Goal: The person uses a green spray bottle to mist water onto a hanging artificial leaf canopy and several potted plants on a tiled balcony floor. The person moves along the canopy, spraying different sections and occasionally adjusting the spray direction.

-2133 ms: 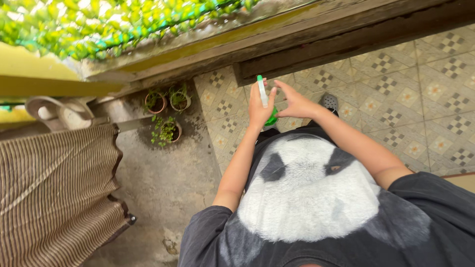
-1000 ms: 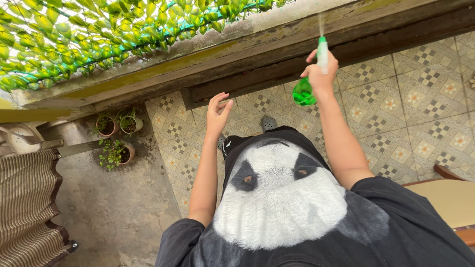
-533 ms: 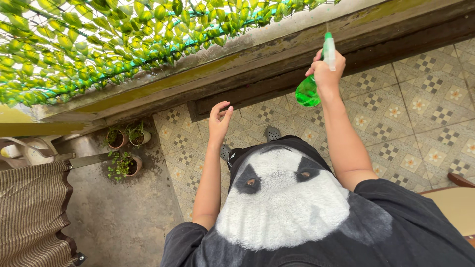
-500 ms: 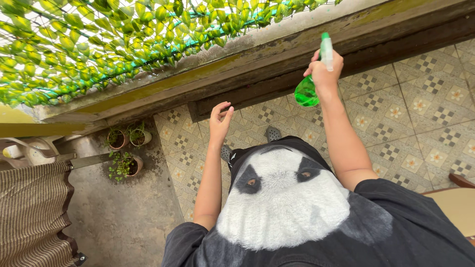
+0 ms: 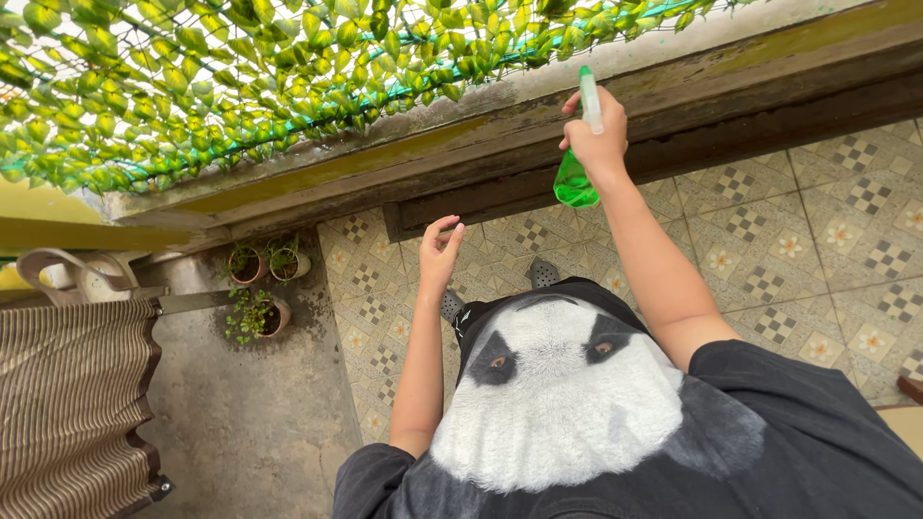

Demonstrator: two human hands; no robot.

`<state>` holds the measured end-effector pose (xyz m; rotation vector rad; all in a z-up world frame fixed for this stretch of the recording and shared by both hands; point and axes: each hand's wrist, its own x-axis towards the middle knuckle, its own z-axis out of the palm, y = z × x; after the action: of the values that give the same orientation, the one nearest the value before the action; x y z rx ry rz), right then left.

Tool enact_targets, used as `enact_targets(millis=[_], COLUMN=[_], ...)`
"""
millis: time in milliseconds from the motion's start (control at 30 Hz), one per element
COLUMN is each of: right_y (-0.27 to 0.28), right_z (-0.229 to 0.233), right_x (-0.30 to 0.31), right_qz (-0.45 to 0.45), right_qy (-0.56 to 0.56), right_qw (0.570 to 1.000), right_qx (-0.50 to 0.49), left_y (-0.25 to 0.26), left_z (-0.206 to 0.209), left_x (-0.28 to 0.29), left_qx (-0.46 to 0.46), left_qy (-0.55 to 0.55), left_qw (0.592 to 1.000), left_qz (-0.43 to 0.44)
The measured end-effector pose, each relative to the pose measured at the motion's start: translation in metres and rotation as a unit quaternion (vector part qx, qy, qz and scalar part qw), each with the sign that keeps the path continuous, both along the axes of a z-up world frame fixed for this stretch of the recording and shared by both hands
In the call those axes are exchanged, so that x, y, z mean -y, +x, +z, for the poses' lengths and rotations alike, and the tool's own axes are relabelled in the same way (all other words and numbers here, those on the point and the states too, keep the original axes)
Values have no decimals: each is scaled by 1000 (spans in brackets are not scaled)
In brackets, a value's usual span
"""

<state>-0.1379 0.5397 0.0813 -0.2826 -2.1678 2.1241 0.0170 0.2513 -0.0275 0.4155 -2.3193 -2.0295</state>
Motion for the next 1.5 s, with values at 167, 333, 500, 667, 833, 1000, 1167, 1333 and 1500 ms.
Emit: enact_targets(millis=[167,333,500,667,833,1000,1167,1333,1500], right_y=[-7,-2,-7,-6,-9,-10,-10,-14,-11], right_z=[0,-5,-7,-6,-7,-7,-9,-12,-7], right_x=[22,39,48,63,78,90,91,101,119], right_qz=[27,61,72,98,153,200,202,120,185], right_qy=[22,62,88,135,179,168,150,166,150], right_qw=[998,996,993,986,972,965,968,979,971], right_qx=[53,6,33,22,7,11,-20,14,-4], left_y=[6,14,14,15,17,19,22,22,26], left_z=[4,-1,-11,-8,-1,-6,-12,-12,-8], left_x=[4,6,7,7,9,11,9,7,6], left_qx=[-4,6,-20,-22,-20,-26,-27,-13,-6], left_qy=[1,10,23,20,27,24,24,15,26], left_qw=[1000,999,999,999,998,997,996,996,995], left_qz=[23,33,32,41,55,72,79,89,96])
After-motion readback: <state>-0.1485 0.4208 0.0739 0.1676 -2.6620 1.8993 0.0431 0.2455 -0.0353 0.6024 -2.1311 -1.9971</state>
